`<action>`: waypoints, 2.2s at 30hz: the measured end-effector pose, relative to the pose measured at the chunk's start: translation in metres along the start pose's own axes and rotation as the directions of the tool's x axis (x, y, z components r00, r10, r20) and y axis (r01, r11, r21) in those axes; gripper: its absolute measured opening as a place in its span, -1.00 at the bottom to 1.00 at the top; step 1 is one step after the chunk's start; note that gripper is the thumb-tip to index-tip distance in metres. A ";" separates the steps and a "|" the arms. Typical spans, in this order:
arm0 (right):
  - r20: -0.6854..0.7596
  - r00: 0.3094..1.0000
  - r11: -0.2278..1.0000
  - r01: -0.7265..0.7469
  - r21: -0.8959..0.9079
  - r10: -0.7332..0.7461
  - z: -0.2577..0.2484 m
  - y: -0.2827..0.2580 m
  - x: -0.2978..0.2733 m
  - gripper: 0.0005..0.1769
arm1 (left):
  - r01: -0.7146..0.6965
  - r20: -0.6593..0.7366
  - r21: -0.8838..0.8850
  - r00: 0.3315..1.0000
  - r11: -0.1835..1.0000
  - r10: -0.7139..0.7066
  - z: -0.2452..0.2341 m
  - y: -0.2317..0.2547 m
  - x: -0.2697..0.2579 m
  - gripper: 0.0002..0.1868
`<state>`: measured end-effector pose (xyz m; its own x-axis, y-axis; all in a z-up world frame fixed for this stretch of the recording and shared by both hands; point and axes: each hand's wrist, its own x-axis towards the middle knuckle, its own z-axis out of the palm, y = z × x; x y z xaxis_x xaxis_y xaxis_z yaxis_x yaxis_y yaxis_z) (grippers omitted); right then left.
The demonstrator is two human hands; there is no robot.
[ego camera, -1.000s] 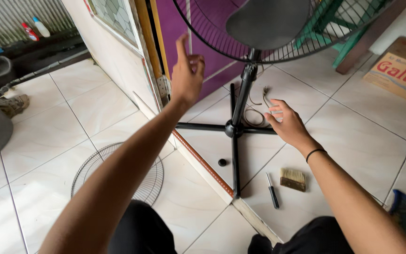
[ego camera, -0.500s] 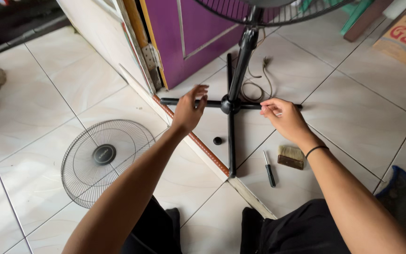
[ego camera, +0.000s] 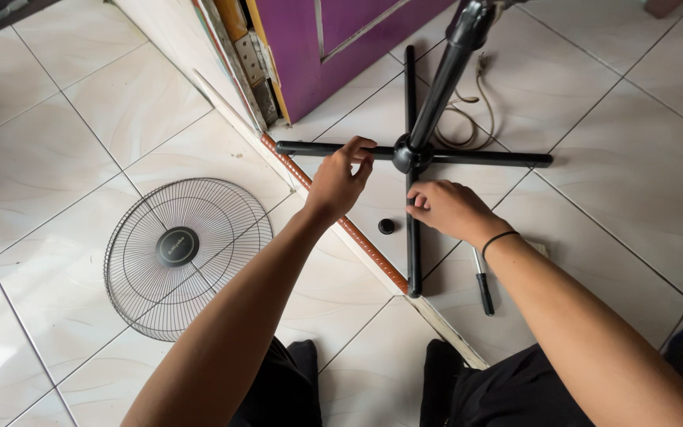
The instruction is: The person reassembles a standing electric fan by attaching the rear grille, inserting the fan blades, securing the front grille, and tightening the central hub nut. They also briefly wipe the blades with a brush.
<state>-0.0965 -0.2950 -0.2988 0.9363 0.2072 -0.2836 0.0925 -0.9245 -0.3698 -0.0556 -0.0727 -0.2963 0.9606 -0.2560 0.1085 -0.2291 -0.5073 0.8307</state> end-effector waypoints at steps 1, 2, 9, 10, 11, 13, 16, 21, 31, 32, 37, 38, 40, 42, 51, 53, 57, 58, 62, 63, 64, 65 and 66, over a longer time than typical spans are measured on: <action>0.020 0.999 0.999 0.030 -0.030 -0.029 0.006 -0.002 0.005 -0.64 | -0.002 0.006 -0.006 1.000 1.000 0.002 0.001 -0.004 0.002 -0.69; 0.041 0.997 0.996 0.061 -0.058 -0.059 0.013 -0.003 0.009 -0.62 | -0.004 0.011 -0.011 1.000 1.000 0.004 0.002 -0.007 0.003 -0.69; 0.126 0.958 0.931 0.281 -0.235 -0.257 0.054 -0.002 0.037 -0.52 | 0.046 0.034 -0.018 0.998 0.999 -0.046 0.003 -0.027 0.008 -0.72; 0.131 0.956 0.922 0.287 -0.259 -0.261 0.059 -0.001 0.040 -0.51 | 0.057 0.036 -0.021 0.998 0.998 -0.056 0.003 -0.028 0.009 -0.71; 0.135 0.955 0.913 0.293 -0.283 -0.264 0.065 -0.001 0.041 -0.51 | 0.067 0.040 -0.023 0.997 0.998 -0.066 0.003 -0.030 0.009 -0.71; 0.158 0.955 0.895 0.290 -0.338 -0.249 0.075 0.001 0.043 -0.50 | 0.062 0.040 -0.042 0.997 0.997 -0.061 0.004 -0.033 0.009 -0.71; 0.193 0.955 0.865 0.287 -0.411 -0.225 0.087 0.005 0.046 -0.48 | 0.089 0.063 -0.046 0.994 0.995 -0.086 0.004 -0.038 0.009 -0.72; 0.202 0.942 0.829 0.331 -0.451 -0.267 0.104 0.007 0.047 -0.48 | 0.066 0.058 -0.048 0.996 0.997 -0.064 0.006 -0.043 0.011 -0.72; 0.170 0.941 0.866 0.336 -0.371 -0.292 0.086 -0.004 0.041 -0.51 | 0.045 0.117 0.058 0.992 0.997 -0.051 0.011 -0.032 0.008 -0.72; 0.157 0.942 0.870 0.333 -0.364 -0.295 0.080 -0.006 0.038 -0.50 | 0.033 0.120 0.065 0.992 0.997 -0.041 0.010 -0.030 0.007 -0.72; 0.092 0.957 0.874 0.289 -0.390 -0.275 0.044 -0.019 0.023 -0.55 | 0.004 0.102 0.066 0.995 0.998 -0.011 0.002 -0.016 0.001 -0.72; 0.065 0.956 0.877 0.288 -0.386 -0.285 0.037 -0.022 0.019 -0.54 | -0.010 0.092 0.064 0.996 0.998 0.004 0.000 -0.012 -0.001 -0.72; 0.016 0.953 0.878 0.286 -0.384 -0.303 0.024 -0.029 0.007 -0.52 | -0.033 0.077 0.076 0.997 0.997 0.028 -0.006 -0.004 -0.008 -0.73; -0.030 0.947 0.877 0.283 -0.387 -0.319 0.011 -0.037 -0.004 -0.52 | -0.061 0.060 0.072 0.997 0.996 0.057 -0.012 0.005 -0.013 -0.74; -0.344 0.895 0.958 0.246 -0.149 -0.284 -0.051 -0.072 -0.075 -0.62 | -0.197 -0.011 0.003 0.980 0.980 0.197 -0.033 0.058 -0.031 -0.73; -0.364 0.904 0.974 0.211 -0.079 -0.225 -0.066 -0.078 -0.090 -0.65 | -0.208 -0.027 -0.040 0.978 0.977 0.207 -0.039 0.077 -0.036 -0.73; -0.420 0.905 0.988 0.120 0.099 -0.068 -0.088 -0.088 -0.115 -0.67 | -0.189 -0.135 -0.110 0.976 0.976 0.173 -0.057 0.123 -0.040 -0.70; -0.487 0.871 0.975 0.159 0.157 -0.064 -0.095 -0.091 -0.119 -0.66 | -0.253 -0.200 -0.150 0.954 0.956 0.221 -0.061 0.137 -0.040 -0.71; -0.721 0.689 0.909 0.344 0.234 -0.075 -0.125 -0.095 -0.129 -0.61 | -0.457 -0.359 -0.175 0.854 0.872 0.376 -0.086 0.192 -0.035 -0.70; -0.771 0.631 0.895 0.388 0.221 -0.083 -0.134 -0.097 -0.129 -0.59 | -0.495 -0.379 -0.138 0.827 0.858 0.416 -0.095 0.206 -0.032 -0.70; -0.809 0.579 0.869 0.448 0.209 -0.104 -0.144 -0.097 -0.128 -0.60 | -0.531 -0.397 -0.101 0.797 0.841 0.455 -0.104 0.221 -0.027 -0.70; -0.845 0.521 0.840 0.508 0.190 -0.124 -0.157 -0.098 -0.127 -0.61 | -0.568 -0.416 -0.061 0.762 0.821 0.496 -0.116 0.237 -0.020 -0.70; -0.877 0.459 0.807 0.566 0.167 -0.141 -0.172 -0.100 -0.125 -0.62 | -0.601 -0.419 0.068 0.707 0.796 0.569 -0.127 0.251 -0.014 -0.65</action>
<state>-0.1642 -0.2835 -0.0748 0.7142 -0.0550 0.6978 0.5483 -0.5757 -0.6066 -0.1070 -0.0922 -0.0204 0.6150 -0.1252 0.7785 -0.7703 -0.3062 0.5593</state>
